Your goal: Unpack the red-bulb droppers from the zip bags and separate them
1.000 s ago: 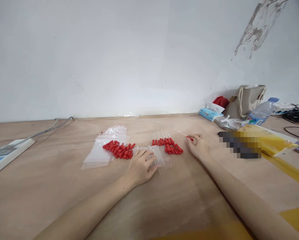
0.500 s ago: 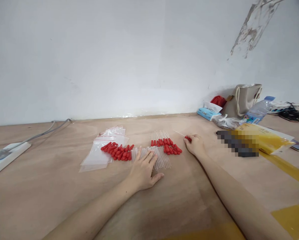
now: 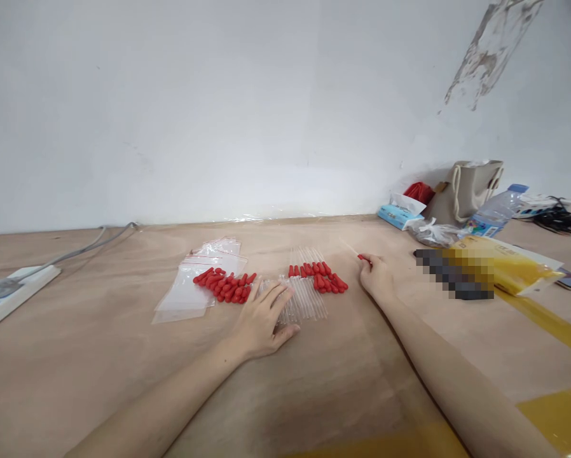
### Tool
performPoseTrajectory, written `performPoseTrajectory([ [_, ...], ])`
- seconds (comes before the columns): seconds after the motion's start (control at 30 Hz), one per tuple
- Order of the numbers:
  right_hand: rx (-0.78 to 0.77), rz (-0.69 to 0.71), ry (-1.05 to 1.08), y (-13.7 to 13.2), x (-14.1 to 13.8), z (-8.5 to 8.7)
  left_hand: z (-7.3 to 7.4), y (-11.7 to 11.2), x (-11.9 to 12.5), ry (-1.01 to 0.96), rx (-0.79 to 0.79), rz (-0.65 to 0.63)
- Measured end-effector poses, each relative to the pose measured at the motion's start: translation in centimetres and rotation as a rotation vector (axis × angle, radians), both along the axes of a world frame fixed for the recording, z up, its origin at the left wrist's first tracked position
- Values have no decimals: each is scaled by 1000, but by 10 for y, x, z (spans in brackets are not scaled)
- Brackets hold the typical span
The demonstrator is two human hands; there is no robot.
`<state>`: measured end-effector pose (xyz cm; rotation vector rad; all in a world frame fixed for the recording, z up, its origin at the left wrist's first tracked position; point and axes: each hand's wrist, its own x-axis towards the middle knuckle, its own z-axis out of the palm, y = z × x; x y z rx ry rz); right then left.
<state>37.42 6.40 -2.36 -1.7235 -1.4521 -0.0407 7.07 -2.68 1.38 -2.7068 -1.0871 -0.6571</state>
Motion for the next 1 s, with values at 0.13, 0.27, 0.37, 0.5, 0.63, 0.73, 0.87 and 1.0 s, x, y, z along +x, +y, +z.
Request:
performPoseTrajectory([
  [0.13, 183, 181, 77, -29, -24, 22, -3, -5, -29, -127, 132, 13],
  [0.27, 329, 559, -94, -66, -70, 29, -4, -8, -50, -224, 241, 63],
  [0.37, 385, 681, -240, -87, -98, 20, -4, -10, -47, -222, 293, 49],
  [0.5, 379, 760, -309, -99, -113, 10, -4, -11, -34, -171, 290, 1],
  [0.63, 340, 754, -343, -99, -116, 15, -4, -11, -29, -167, 250, 2],
  [0.73, 351, 714, -396, -99, -117, 20, -3, -12, -30, -168, 230, 5],
  [0.87, 383, 690, -445, -102, -116, 22, -2, -15, -31, -173, 241, -5],
  [1.0, 390, 700, -484, -105, -113, 23, -3, -18, -33, -162, 242, -9],
])
